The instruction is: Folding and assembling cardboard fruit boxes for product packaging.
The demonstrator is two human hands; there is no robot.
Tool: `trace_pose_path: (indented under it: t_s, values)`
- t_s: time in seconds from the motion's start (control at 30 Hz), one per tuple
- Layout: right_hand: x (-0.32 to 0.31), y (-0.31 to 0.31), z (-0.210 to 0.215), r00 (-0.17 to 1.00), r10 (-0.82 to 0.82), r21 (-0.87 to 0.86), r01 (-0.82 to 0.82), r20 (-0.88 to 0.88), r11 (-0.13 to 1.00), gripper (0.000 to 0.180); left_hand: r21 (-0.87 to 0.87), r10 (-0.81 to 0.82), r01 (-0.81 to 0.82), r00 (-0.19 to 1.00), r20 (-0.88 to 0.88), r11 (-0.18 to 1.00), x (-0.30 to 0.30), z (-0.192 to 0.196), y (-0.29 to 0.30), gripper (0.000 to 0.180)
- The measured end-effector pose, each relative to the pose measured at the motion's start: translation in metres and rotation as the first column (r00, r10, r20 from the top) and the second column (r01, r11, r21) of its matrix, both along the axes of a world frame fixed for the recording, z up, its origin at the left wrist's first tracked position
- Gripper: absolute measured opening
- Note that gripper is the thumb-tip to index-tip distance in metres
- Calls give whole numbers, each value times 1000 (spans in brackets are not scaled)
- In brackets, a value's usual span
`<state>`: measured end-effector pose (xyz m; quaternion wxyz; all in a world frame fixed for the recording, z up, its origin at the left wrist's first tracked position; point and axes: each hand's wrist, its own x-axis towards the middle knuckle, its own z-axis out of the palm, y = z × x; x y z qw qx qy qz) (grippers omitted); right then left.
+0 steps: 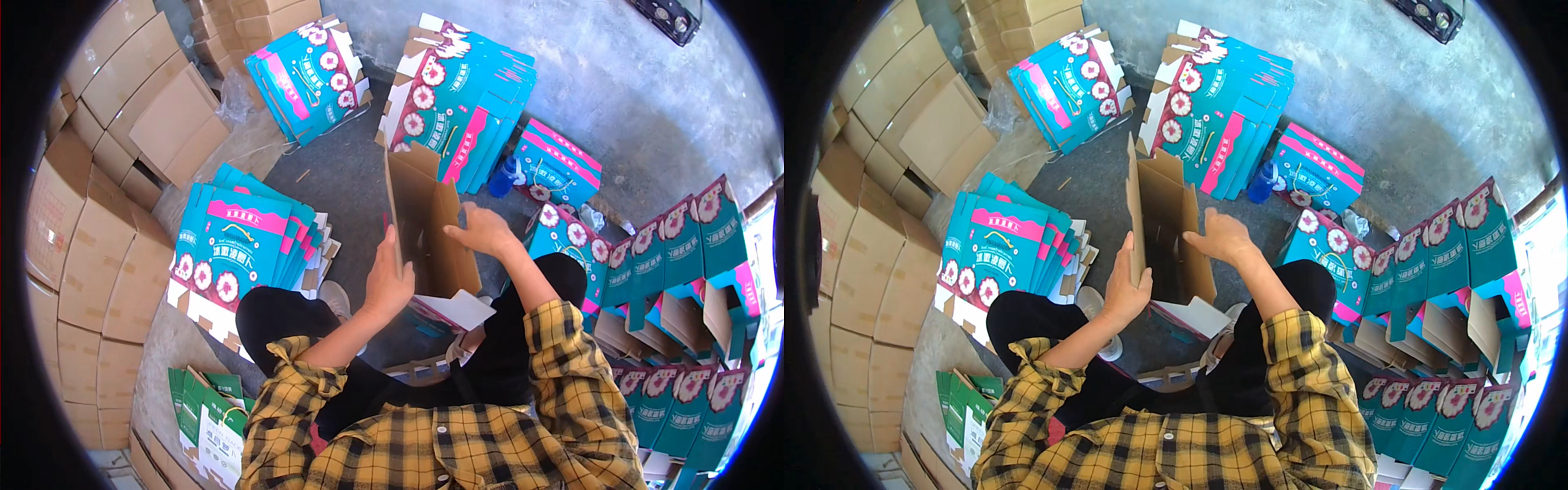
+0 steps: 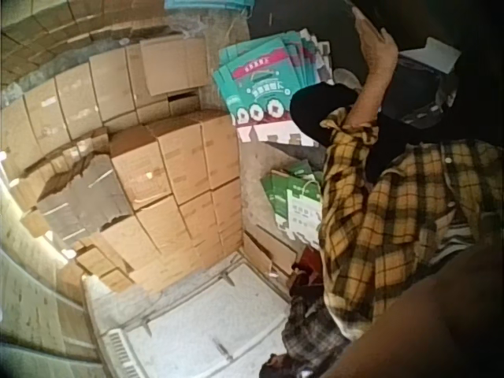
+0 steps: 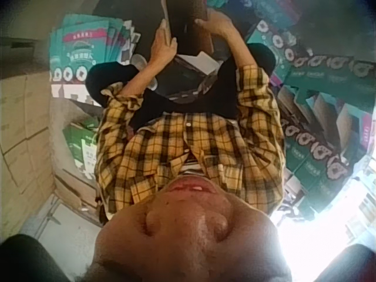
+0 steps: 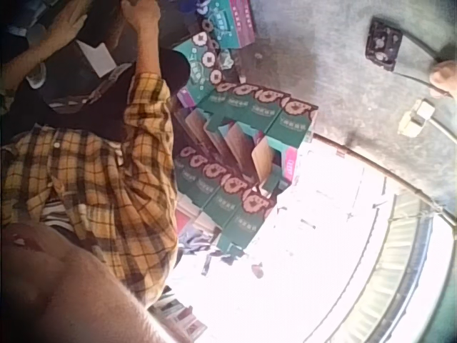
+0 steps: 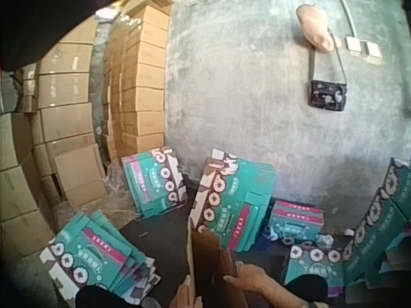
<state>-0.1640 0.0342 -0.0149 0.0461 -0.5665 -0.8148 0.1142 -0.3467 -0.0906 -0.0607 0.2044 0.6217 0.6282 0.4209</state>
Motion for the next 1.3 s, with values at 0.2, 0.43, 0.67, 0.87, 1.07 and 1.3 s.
trace_pose_path:
  t_s: [0.2,0.43,0.67,0.87,1.07,1.3]
  values:
    - [15,54,-30,915,-17,-285,-108,-404,953,32,91,-7,19,991,-130,996,-11,-4,8,63]
    - [20,102,-12,839,-43,-189,-72,-543,979,28,7,-158,184,859,-487,983,-18,14,12,80]
    - [23,117,-44,903,-41,-266,-82,-429,961,30,-46,-335,365,790,-514,930,-8,12,33,67]
    - [40,127,-50,849,-141,-272,-3,-509,962,31,-84,-405,431,740,-536,899,-6,17,40,63]
    - [27,108,-34,973,-33,526,152,-229,837,44,-121,-426,432,732,-531,894,-1,8,41,64]
    - [7,123,-32,861,280,313,-429,425,847,14,-164,-450,432,729,-516,887,2,5,44,67]
